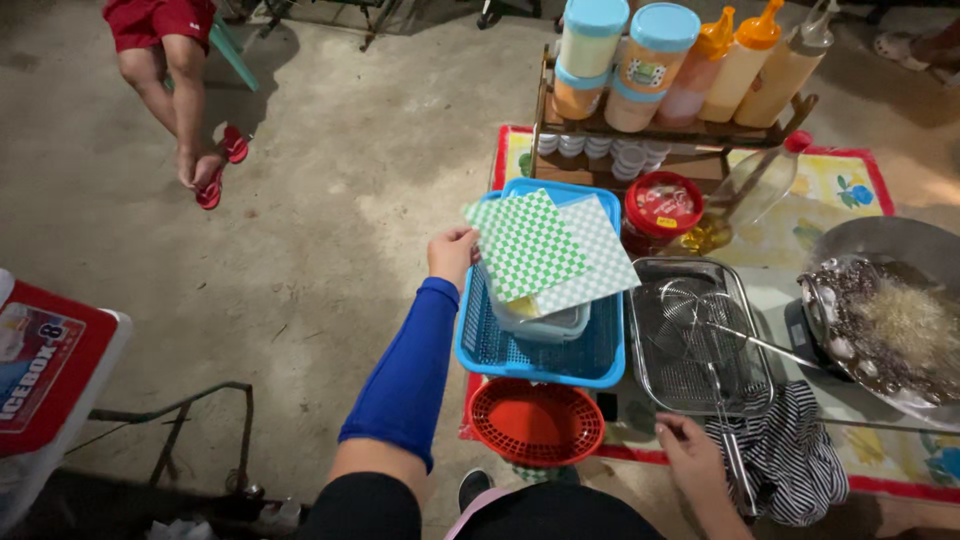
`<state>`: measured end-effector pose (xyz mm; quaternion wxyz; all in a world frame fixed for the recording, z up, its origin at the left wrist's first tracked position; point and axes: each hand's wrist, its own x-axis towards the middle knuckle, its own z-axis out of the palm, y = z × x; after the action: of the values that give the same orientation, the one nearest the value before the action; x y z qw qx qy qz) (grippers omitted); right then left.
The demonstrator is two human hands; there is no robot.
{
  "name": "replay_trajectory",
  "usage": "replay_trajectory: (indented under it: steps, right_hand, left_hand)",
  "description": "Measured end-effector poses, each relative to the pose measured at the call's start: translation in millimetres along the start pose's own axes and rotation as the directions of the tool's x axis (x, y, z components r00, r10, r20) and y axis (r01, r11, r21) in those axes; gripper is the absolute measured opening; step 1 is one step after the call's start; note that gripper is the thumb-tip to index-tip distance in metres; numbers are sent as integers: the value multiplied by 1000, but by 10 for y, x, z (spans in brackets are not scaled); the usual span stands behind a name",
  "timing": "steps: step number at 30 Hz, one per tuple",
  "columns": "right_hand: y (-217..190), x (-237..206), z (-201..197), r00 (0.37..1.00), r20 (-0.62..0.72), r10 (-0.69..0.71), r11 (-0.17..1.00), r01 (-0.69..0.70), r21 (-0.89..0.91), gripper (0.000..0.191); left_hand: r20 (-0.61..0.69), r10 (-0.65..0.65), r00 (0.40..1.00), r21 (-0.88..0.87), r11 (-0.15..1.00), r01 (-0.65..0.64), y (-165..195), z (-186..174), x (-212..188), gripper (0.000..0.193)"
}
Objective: The person lines a red plastic basket with green-and-white checkered paper, then uses a metal strainer to lift fried food from a wok of hot oil and places it into the lined basket. The person repeats this process several times, handling the paper and basket repeatedly.
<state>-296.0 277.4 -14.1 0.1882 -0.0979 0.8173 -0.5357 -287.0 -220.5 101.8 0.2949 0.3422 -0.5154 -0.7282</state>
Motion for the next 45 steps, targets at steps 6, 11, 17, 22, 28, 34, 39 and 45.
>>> replay_trajectory:
  steps: [6,11,17,22,28,34,39,45]
  right_hand:
    - [-1496,254,0,980,52,-191,981,193,-34,31]
    - [-2605,143,257,869,125,-479,871,452,192,36]
    - [-2813,-49,435,836,206,-510,791,361,494,37]
    - [-2636,-53,460,895,246,-372,809,183,558,36]
    - [-2576,-66,506,931,224,-289,828,125,547,34]
    - [-2622,-220,482,948,228,-222,884,97,458,32]
    - [-2667,-303,477,956,222,-193,910,90,404,34]
    - [-2622,-349,449,934,277,-228,880,76,469,34]
  left_hand:
    - [269,609,746,388,641,-663,461,463,-858,12]
    - [345,453,822,147,839,-524,660,781,-2001,13]
    - [392,366,844,-13,920,-392,680,678,-2482,17]
    - [419,385,822,71,889,-452,670,543,-2517,18]
    - [433,410,803,117,857,-501,713,513,-2565,19]
    - [437,252,863,27,956,-293,639,487,-2576,19]
    - [424,225,877,0,969,-248,569,482,-2556,23]
    - [440,171,882,-32,984,-175,558,462,-2551,25]
